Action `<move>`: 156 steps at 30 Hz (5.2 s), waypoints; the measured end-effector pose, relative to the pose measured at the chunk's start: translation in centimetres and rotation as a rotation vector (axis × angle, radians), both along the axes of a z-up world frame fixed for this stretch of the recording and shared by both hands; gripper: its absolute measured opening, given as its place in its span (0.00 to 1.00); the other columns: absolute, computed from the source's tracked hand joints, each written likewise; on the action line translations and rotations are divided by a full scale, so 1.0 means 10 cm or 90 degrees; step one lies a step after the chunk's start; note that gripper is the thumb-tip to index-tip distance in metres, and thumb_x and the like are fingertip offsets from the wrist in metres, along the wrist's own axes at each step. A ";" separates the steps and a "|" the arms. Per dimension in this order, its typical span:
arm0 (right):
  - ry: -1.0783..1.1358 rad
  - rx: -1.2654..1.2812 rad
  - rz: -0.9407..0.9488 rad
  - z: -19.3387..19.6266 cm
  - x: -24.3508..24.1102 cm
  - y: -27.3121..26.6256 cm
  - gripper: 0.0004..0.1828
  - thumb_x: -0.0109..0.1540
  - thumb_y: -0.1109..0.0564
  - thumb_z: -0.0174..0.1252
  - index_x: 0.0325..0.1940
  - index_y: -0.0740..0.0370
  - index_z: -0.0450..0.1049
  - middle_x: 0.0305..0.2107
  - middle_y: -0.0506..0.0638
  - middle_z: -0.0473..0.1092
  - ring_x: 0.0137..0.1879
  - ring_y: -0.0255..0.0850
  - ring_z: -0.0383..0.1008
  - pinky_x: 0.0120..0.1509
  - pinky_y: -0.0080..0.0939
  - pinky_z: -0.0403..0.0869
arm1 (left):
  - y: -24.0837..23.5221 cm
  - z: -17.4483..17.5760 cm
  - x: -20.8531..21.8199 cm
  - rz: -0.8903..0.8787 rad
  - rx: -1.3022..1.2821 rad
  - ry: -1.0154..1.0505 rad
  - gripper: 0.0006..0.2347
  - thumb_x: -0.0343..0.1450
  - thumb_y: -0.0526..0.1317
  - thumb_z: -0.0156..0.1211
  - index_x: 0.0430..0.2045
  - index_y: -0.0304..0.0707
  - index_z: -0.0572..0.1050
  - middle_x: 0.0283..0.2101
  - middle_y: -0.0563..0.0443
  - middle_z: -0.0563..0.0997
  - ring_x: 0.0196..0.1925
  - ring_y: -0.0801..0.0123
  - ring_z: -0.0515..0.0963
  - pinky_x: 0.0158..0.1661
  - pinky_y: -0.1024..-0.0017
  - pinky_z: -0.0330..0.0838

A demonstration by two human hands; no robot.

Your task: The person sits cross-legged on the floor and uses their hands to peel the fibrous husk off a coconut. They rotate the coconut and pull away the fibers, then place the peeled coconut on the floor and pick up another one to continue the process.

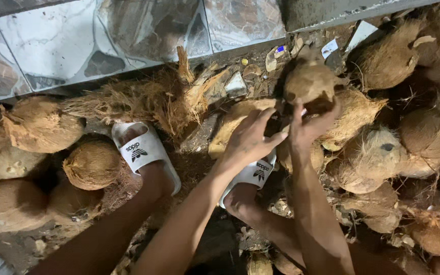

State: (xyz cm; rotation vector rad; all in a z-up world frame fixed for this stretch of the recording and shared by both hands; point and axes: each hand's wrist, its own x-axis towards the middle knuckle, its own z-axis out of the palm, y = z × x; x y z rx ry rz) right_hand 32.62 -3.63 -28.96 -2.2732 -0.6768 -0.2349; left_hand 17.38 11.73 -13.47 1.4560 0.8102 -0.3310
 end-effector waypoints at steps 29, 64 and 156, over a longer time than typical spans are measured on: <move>0.469 -0.225 -0.029 0.15 0.22 0.16 0.60 0.53 0.36 0.79 0.75 0.54 0.47 0.66 0.71 0.53 0.73 0.66 0.52 0.75 0.70 0.51 | -0.30 -0.96 0.58 -0.055 -0.109 -0.070 0.39 0.72 0.48 0.57 0.71 0.47 0.33 0.73 0.29 0.46 0.66 0.29 0.63 0.55 0.37 0.70; 1.065 0.281 -0.169 3.61 -2.81 0.03 0.52 0.55 0.30 0.58 0.75 0.57 0.53 0.69 0.64 0.53 0.72 0.55 0.58 0.73 0.60 0.61 | -0.89 1.36 -2.45 0.413 -0.026 -0.340 0.29 0.74 0.54 0.55 0.69 0.41 0.58 0.69 0.30 0.58 0.73 0.39 0.54 0.67 0.43 0.48; 0.823 0.354 0.119 2.63 -3.64 -1.76 0.05 0.65 0.62 0.57 0.36 0.68 0.74 0.28 0.52 0.70 0.36 0.37 0.72 0.42 0.31 0.70 | -2.22 1.36 -3.26 0.417 0.223 -0.471 0.17 0.58 0.43 0.78 0.28 0.27 0.78 0.34 0.35 0.79 0.43 0.46 0.80 0.47 0.56 0.73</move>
